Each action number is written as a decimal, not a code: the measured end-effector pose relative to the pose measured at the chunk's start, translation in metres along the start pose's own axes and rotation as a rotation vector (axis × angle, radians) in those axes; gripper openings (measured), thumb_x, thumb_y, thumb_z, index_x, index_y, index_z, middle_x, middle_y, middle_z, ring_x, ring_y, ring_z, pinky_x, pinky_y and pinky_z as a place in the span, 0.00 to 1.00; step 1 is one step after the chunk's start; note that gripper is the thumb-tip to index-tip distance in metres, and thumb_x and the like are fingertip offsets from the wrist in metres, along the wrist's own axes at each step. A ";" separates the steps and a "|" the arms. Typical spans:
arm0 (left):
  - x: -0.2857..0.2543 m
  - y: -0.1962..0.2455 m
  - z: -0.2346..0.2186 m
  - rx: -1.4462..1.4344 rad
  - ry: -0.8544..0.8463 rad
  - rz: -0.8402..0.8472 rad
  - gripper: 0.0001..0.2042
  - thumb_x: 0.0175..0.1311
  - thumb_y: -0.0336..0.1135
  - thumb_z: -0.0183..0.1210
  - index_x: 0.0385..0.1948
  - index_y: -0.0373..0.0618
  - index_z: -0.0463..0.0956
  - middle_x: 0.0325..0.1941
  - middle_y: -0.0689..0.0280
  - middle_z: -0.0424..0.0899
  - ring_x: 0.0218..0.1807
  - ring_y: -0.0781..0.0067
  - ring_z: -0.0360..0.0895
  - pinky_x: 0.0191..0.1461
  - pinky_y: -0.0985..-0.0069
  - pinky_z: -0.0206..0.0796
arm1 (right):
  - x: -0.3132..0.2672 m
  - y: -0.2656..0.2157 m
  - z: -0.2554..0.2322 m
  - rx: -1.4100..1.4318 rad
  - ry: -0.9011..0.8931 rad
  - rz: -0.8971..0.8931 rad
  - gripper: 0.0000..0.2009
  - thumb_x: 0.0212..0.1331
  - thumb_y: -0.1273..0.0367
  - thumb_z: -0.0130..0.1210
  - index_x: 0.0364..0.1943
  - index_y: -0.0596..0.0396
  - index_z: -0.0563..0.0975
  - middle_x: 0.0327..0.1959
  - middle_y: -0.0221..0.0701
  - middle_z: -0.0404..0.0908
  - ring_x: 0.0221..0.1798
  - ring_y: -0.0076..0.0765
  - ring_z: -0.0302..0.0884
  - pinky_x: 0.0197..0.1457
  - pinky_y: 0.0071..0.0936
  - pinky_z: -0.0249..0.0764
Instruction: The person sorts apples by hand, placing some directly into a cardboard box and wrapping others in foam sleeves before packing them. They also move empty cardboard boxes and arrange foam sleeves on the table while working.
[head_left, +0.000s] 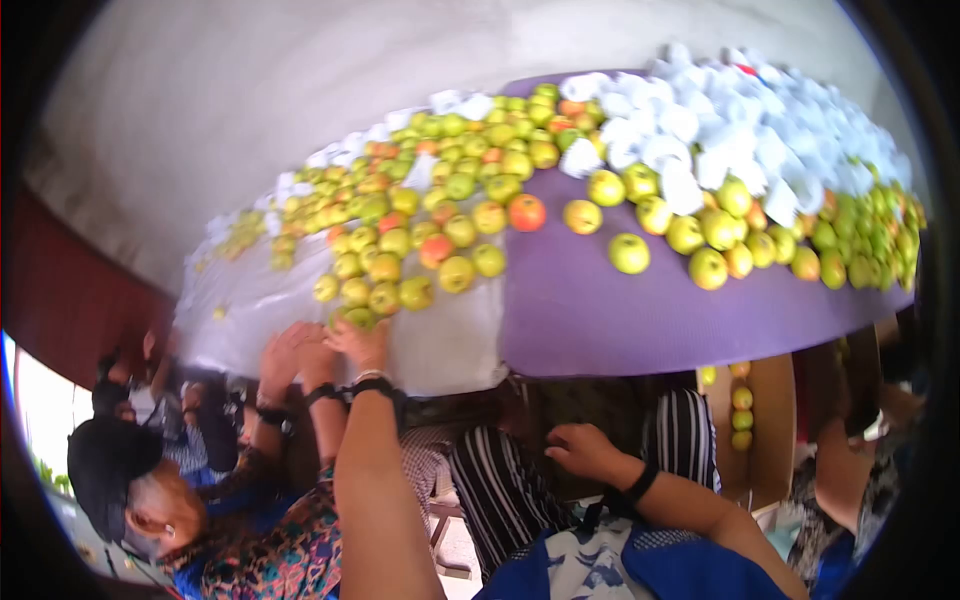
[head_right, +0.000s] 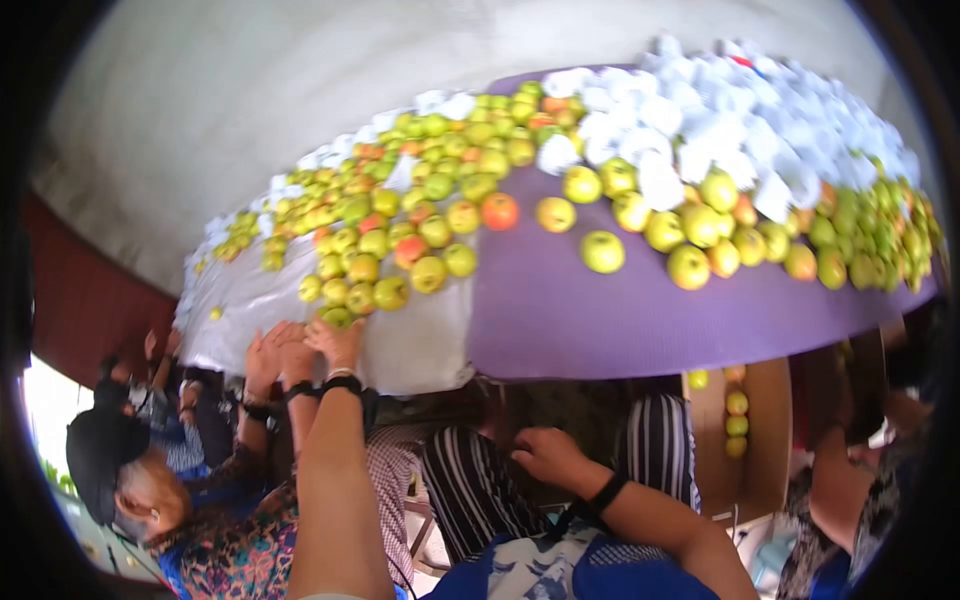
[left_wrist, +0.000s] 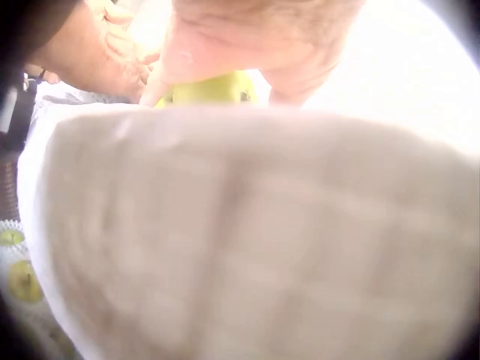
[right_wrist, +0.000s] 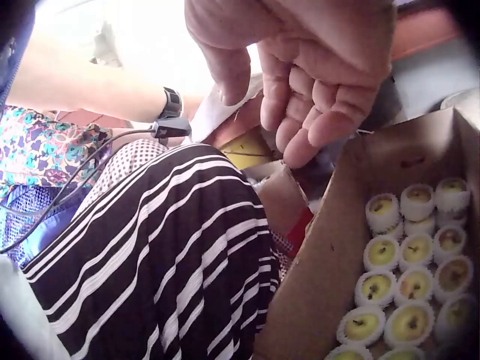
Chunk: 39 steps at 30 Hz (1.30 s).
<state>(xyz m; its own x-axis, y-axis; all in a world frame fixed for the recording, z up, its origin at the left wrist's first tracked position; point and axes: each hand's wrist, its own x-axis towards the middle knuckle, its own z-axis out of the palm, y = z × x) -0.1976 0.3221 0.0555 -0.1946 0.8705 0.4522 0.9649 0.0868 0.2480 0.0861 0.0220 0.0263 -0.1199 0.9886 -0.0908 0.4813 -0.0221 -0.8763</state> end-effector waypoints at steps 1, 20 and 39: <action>0.005 -0.010 0.015 0.311 0.087 0.040 0.50 0.32 0.59 0.66 0.59 0.43 0.51 0.55 0.47 0.62 0.60 0.43 0.53 0.61 0.52 0.44 | -0.001 0.000 -0.001 -0.038 0.011 -0.009 0.11 0.47 0.63 0.54 0.30 0.57 0.76 0.29 0.41 0.78 0.35 0.49 0.76 0.39 0.40 0.72; -0.270 0.276 -0.129 -1.134 -0.995 0.649 0.12 0.54 0.32 0.55 0.39 0.38 0.73 0.45 0.56 0.75 0.49 0.61 0.72 0.54 0.72 0.61 | -0.150 0.056 -0.177 0.819 0.668 0.370 0.08 0.53 0.69 0.51 0.33 0.58 0.76 0.29 0.27 0.78 0.33 0.22 0.75 0.37 0.18 0.69; -0.331 0.296 -0.100 -0.789 -0.859 0.900 0.17 0.42 0.32 0.59 0.38 0.40 0.75 0.46 0.50 0.74 0.48 0.51 0.70 0.54 0.65 0.61 | -0.125 0.346 -0.069 0.172 0.430 1.014 0.41 0.34 0.50 0.62 0.57 0.51 0.61 0.51 0.48 0.70 0.57 0.53 0.63 0.58 0.44 0.60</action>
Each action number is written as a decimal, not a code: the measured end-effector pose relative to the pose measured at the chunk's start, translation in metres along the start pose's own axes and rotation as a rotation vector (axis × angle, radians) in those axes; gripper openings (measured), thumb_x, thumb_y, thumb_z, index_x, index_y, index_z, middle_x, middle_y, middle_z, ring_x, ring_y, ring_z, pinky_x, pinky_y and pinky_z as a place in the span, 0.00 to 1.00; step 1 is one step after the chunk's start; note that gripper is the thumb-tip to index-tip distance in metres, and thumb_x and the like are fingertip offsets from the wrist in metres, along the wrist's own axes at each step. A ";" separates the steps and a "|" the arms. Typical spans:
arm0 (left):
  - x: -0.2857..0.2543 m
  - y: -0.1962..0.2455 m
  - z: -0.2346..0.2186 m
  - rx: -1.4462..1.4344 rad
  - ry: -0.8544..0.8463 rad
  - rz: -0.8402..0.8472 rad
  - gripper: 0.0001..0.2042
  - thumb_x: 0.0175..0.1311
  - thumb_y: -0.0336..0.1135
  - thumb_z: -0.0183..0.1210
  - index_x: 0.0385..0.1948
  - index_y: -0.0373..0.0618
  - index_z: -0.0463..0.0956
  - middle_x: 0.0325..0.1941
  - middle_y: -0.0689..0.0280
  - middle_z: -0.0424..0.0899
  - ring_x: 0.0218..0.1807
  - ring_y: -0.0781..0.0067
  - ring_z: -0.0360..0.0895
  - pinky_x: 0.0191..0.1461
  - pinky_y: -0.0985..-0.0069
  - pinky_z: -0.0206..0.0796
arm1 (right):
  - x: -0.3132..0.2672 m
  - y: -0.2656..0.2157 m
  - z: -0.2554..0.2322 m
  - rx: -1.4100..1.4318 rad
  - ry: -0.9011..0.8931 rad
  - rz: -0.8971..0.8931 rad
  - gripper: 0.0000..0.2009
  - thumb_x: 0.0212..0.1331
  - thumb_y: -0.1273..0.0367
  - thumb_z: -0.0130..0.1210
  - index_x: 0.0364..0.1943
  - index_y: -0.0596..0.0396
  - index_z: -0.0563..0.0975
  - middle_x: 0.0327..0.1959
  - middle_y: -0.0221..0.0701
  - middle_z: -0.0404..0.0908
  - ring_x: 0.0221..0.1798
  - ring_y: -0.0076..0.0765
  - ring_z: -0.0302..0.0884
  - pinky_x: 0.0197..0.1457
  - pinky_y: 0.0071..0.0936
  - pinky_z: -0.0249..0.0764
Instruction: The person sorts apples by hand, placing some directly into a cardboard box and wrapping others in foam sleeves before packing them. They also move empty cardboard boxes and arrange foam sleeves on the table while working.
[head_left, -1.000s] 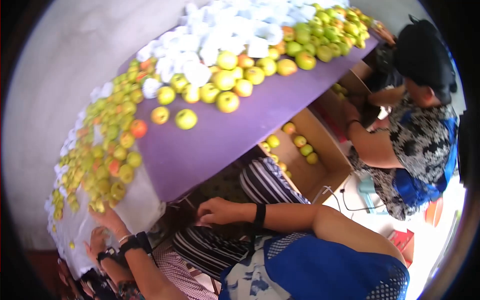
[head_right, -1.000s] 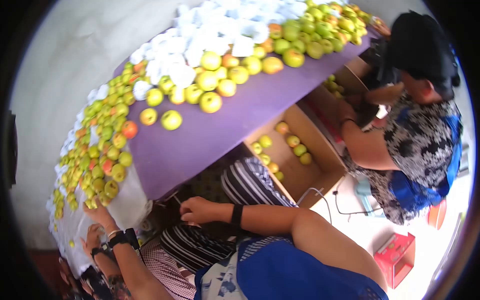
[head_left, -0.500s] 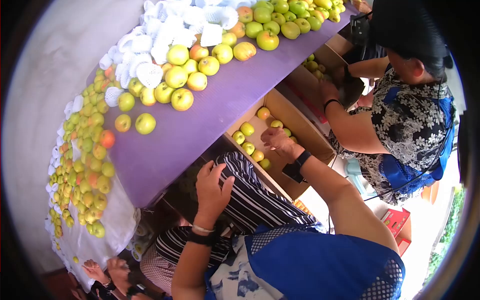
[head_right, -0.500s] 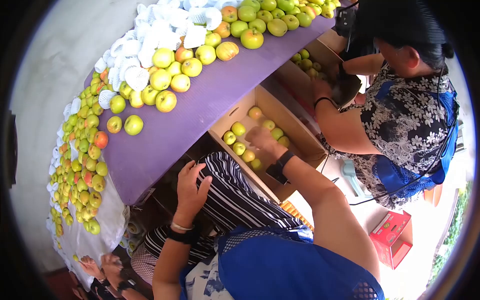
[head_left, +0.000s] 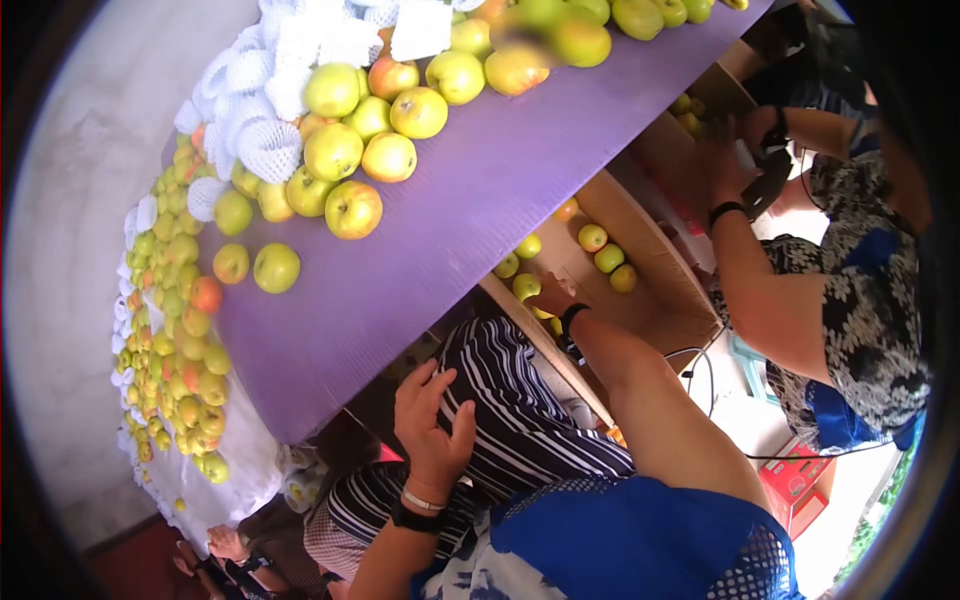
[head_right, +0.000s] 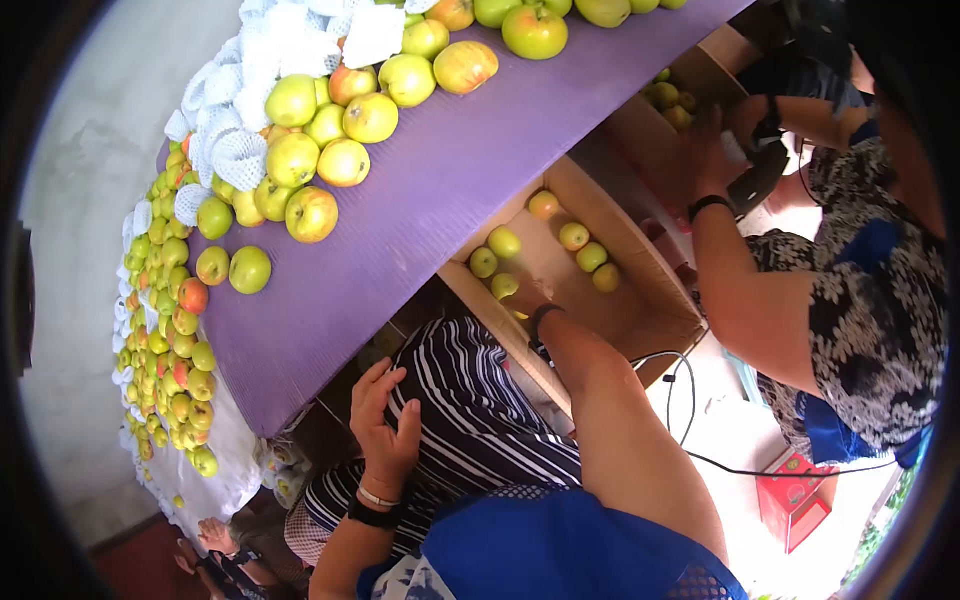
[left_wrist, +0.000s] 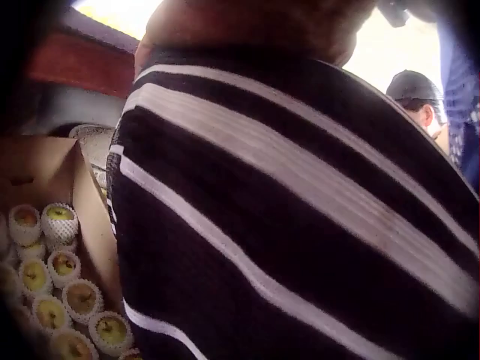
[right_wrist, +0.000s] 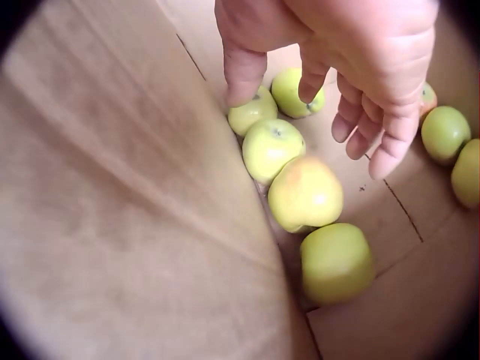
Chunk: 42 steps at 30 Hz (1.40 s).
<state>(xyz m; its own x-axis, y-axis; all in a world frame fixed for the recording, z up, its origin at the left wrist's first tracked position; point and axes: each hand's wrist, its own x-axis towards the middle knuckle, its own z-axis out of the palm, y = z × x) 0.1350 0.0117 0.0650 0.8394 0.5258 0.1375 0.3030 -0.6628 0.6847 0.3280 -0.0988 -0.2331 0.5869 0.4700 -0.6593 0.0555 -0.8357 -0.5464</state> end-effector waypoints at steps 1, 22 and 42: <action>0.000 -0.002 0.000 -0.007 -0.005 -0.002 0.18 0.42 0.34 0.59 0.38 0.39 0.75 0.46 0.49 0.74 0.48 0.50 0.70 0.54 0.64 0.61 | 0.003 -0.004 0.003 0.002 0.010 0.090 0.42 0.34 0.49 0.61 0.57 0.51 0.60 0.52 0.48 0.69 0.59 0.53 0.62 0.59 0.44 0.59; 0.003 -0.004 -0.004 -0.019 0.052 -0.015 0.21 0.41 0.39 0.61 0.40 0.42 0.75 0.49 0.51 0.73 0.51 0.49 0.70 0.55 0.62 0.59 | 0.025 0.064 -0.013 0.583 -0.611 0.031 0.22 0.57 0.53 0.42 0.51 0.52 0.68 0.32 0.36 0.76 0.24 0.35 0.72 0.23 0.32 0.67; -0.014 0.002 0.001 -0.056 0.117 0.040 0.21 0.46 0.41 0.60 0.43 0.42 0.72 0.49 0.49 0.70 0.54 0.49 0.65 0.57 0.60 0.56 | -0.189 -0.035 -0.131 1.157 -0.629 -0.475 0.36 0.41 0.55 0.61 0.55 0.59 0.63 0.50 0.38 0.70 0.48 0.42 0.73 0.39 0.42 0.78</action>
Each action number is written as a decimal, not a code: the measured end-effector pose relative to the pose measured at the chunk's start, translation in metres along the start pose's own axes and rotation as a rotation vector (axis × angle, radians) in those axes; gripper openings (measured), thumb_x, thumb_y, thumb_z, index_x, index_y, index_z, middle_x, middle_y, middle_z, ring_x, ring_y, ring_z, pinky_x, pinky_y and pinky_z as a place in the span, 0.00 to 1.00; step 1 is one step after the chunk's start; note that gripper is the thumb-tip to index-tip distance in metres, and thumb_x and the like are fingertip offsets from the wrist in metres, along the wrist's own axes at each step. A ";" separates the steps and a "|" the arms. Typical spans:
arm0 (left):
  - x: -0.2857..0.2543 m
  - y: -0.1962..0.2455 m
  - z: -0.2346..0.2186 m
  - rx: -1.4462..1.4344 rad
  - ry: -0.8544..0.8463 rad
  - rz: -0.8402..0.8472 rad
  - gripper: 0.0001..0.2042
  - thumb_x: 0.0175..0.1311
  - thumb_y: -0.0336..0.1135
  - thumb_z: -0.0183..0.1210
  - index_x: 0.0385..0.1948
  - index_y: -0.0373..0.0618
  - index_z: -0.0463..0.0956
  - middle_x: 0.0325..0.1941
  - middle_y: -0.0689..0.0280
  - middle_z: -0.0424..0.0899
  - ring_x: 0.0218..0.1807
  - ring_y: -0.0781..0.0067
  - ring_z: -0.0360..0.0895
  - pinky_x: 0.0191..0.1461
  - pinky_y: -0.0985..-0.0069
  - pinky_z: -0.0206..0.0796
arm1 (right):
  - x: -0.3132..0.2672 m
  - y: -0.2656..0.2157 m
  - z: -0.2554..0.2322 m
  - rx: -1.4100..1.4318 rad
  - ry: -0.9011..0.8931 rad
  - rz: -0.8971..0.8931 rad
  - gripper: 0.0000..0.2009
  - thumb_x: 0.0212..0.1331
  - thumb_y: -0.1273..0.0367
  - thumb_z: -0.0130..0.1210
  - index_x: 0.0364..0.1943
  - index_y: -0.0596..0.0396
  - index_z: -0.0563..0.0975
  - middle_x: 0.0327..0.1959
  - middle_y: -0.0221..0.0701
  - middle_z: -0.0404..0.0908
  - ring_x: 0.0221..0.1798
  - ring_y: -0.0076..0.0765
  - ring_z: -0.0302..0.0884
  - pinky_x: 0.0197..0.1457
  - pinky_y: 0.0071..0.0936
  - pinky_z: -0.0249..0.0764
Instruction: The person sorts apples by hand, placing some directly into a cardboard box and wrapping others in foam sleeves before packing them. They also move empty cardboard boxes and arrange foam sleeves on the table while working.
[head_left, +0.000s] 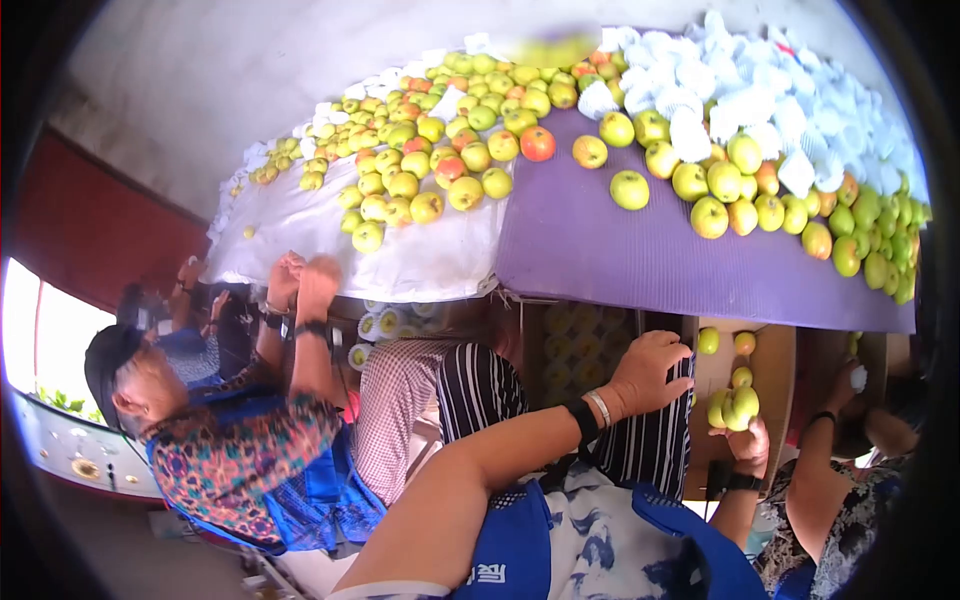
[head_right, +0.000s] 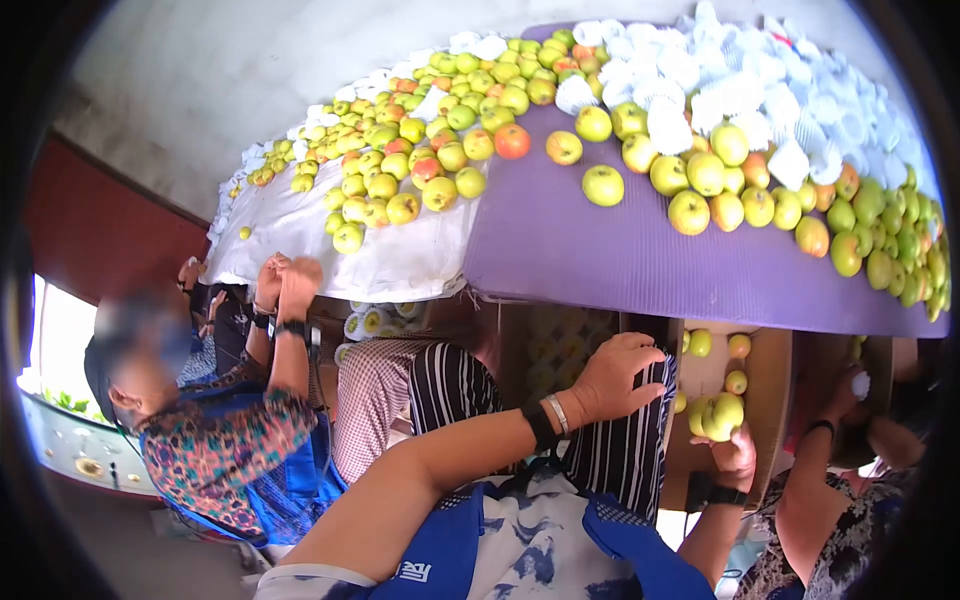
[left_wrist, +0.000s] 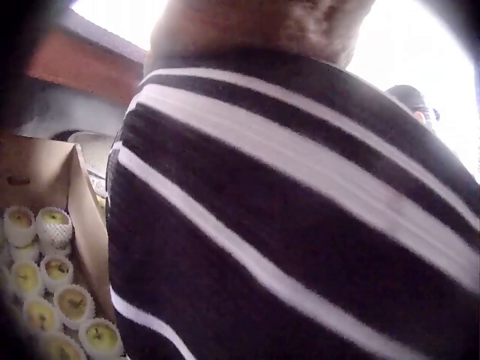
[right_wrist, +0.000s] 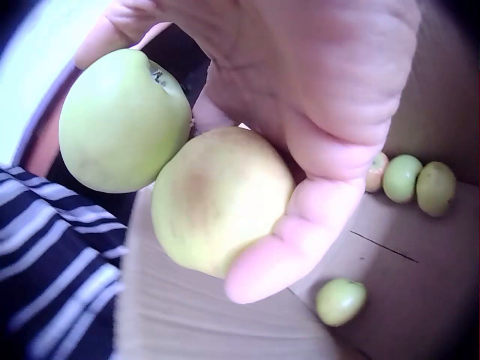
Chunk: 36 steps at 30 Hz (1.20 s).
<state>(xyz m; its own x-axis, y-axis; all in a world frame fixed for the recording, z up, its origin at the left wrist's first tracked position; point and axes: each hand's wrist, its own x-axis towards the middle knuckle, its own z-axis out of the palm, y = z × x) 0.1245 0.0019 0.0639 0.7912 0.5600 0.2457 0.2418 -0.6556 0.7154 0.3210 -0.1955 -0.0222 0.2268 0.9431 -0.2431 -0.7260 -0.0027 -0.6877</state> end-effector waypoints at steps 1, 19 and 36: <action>0.000 0.002 -0.003 -0.083 -0.035 -0.020 0.23 0.46 0.43 0.60 0.44 0.42 0.71 0.51 0.48 0.68 0.56 0.47 0.62 0.59 0.60 0.54 | -0.002 -0.007 0.013 -0.018 -0.039 -0.038 0.39 0.38 0.55 0.62 0.56 0.59 0.61 0.51 0.42 0.68 0.48 0.45 0.72 0.39 0.44 0.78; -0.105 -0.009 -0.111 -1.940 0.446 -0.076 0.27 0.60 0.59 0.40 0.52 0.47 0.65 0.55 0.58 0.68 0.58 0.57 0.64 0.61 0.55 0.54 | 0.063 0.038 0.314 -1.378 -0.390 -0.572 0.30 0.46 0.61 0.59 0.54 0.55 0.64 0.55 0.50 0.63 0.56 0.49 0.63 0.54 0.33 0.64; -0.103 -0.178 -0.280 0.217 1.192 -0.591 0.28 0.40 0.50 0.66 0.42 0.44 0.70 0.51 0.48 0.64 0.55 0.50 0.60 0.56 0.58 0.58 | 0.101 0.127 0.228 -0.902 -0.264 0.129 0.12 0.51 0.68 0.53 0.35 0.64 0.76 0.27 0.30 0.78 0.29 0.21 0.73 0.33 0.19 0.70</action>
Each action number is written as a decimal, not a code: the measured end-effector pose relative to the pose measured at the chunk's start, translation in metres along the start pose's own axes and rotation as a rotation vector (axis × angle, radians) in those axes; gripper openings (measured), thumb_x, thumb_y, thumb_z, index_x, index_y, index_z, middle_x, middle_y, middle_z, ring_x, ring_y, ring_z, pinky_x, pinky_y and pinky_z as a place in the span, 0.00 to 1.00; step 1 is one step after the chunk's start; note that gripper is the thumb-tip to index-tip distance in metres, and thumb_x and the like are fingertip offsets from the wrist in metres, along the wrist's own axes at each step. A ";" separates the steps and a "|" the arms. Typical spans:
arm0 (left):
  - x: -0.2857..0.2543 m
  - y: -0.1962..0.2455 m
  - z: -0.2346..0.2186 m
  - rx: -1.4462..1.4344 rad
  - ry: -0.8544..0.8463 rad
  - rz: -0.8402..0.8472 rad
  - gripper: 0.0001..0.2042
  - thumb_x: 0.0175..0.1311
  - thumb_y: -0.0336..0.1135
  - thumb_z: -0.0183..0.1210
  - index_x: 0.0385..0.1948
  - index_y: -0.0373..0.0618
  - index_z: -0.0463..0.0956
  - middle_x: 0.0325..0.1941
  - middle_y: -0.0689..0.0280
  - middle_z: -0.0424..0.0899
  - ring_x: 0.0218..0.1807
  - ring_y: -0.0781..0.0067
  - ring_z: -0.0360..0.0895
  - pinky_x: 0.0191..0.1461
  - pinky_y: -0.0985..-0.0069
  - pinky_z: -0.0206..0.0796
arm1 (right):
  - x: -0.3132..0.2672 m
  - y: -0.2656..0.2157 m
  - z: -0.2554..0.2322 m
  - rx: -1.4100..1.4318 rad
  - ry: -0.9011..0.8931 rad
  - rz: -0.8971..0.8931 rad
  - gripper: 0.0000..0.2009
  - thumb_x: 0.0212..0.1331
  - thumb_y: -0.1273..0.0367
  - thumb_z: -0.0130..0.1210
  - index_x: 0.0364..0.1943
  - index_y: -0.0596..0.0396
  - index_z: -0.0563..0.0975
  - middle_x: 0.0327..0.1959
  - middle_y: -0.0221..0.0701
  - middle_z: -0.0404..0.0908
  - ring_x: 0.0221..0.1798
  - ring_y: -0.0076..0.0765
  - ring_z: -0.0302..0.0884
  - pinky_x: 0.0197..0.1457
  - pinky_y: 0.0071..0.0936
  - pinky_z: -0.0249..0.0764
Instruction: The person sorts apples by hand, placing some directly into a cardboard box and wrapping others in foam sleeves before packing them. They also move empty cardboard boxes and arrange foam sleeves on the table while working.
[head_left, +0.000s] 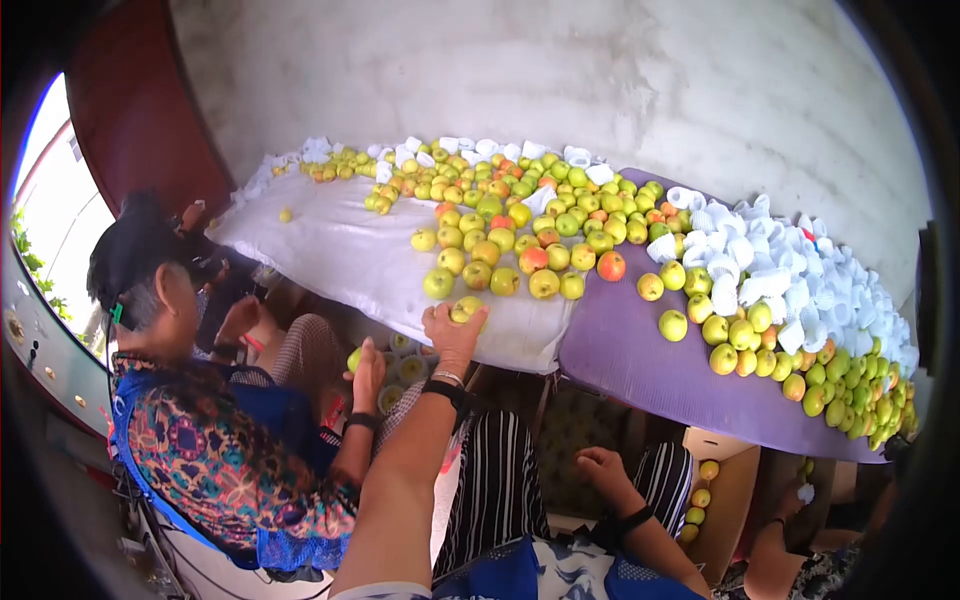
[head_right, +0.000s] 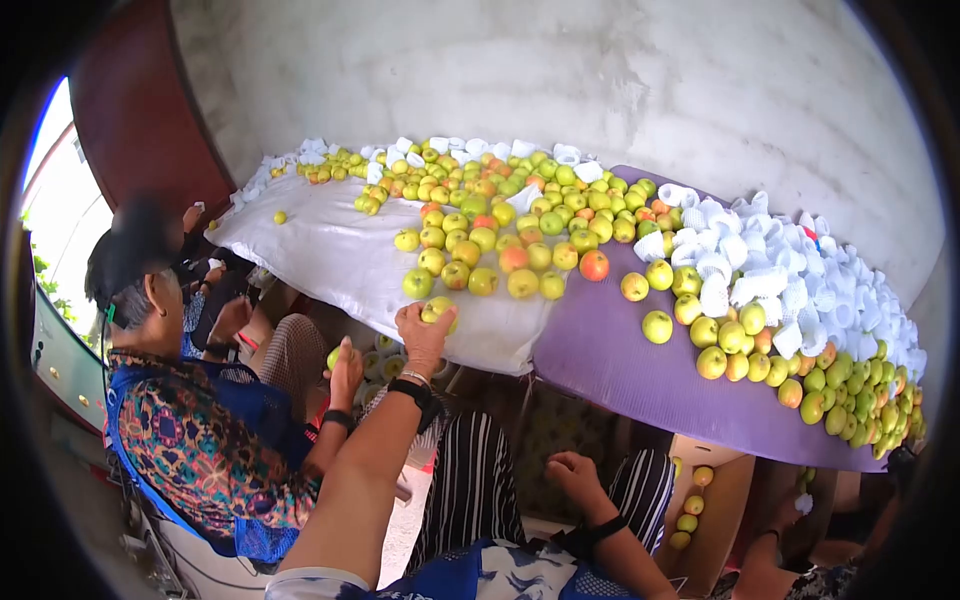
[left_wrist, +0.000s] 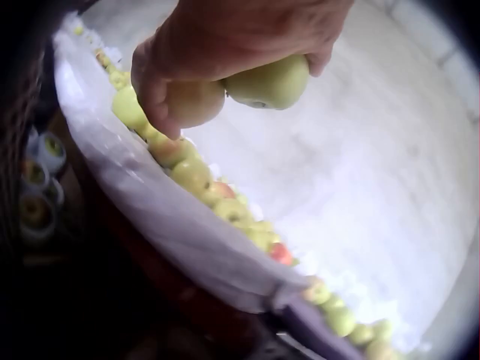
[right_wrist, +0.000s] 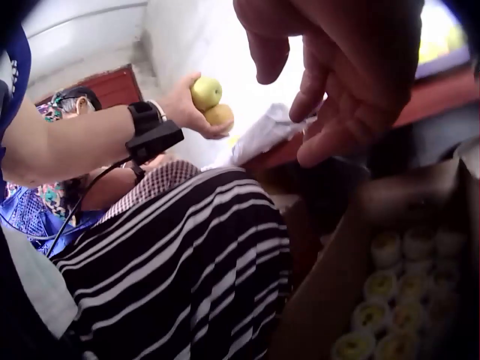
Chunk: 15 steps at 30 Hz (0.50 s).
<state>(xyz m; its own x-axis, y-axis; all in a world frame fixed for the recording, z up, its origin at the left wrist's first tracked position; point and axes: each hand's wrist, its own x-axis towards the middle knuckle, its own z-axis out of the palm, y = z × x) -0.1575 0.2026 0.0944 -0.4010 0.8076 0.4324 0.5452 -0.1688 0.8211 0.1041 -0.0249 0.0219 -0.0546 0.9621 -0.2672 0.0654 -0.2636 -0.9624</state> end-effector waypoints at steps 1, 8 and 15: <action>0.003 0.001 0.001 0.156 0.015 -0.036 0.28 0.37 0.50 0.66 0.40 0.42 0.71 0.52 0.46 0.62 0.56 0.48 0.58 0.56 0.59 0.57 | 0.001 0.003 -0.001 -0.003 0.020 0.028 0.12 0.51 0.68 0.53 0.34 0.65 0.76 0.27 0.31 0.78 0.29 0.22 0.74 0.33 0.19 0.70; 0.030 0.008 0.013 0.594 -0.124 -0.154 0.34 0.31 0.53 0.66 0.43 0.43 0.72 0.55 0.49 0.58 0.55 0.44 0.56 0.51 0.58 0.64 | 0.012 0.002 0.000 -0.041 0.039 0.107 0.11 0.49 0.69 0.53 0.32 0.65 0.77 0.25 0.33 0.79 0.28 0.25 0.75 0.33 0.21 0.71; 0.056 0.005 0.031 0.652 -0.188 -0.224 0.34 0.31 0.52 0.67 0.44 0.45 0.71 0.55 0.53 0.56 0.54 0.46 0.57 0.45 0.57 0.69 | 0.020 0.020 -0.003 -0.207 0.054 0.093 0.10 0.48 0.69 0.55 0.31 0.63 0.77 0.24 0.36 0.79 0.29 0.27 0.76 0.34 0.23 0.71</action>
<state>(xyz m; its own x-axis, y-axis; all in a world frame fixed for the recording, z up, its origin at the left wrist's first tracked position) -0.1546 0.2648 0.1111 -0.4532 0.8770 0.1595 0.8174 0.3375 0.4669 0.1072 -0.0108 -0.0023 0.0138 0.9380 -0.3463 0.2714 -0.3369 -0.9016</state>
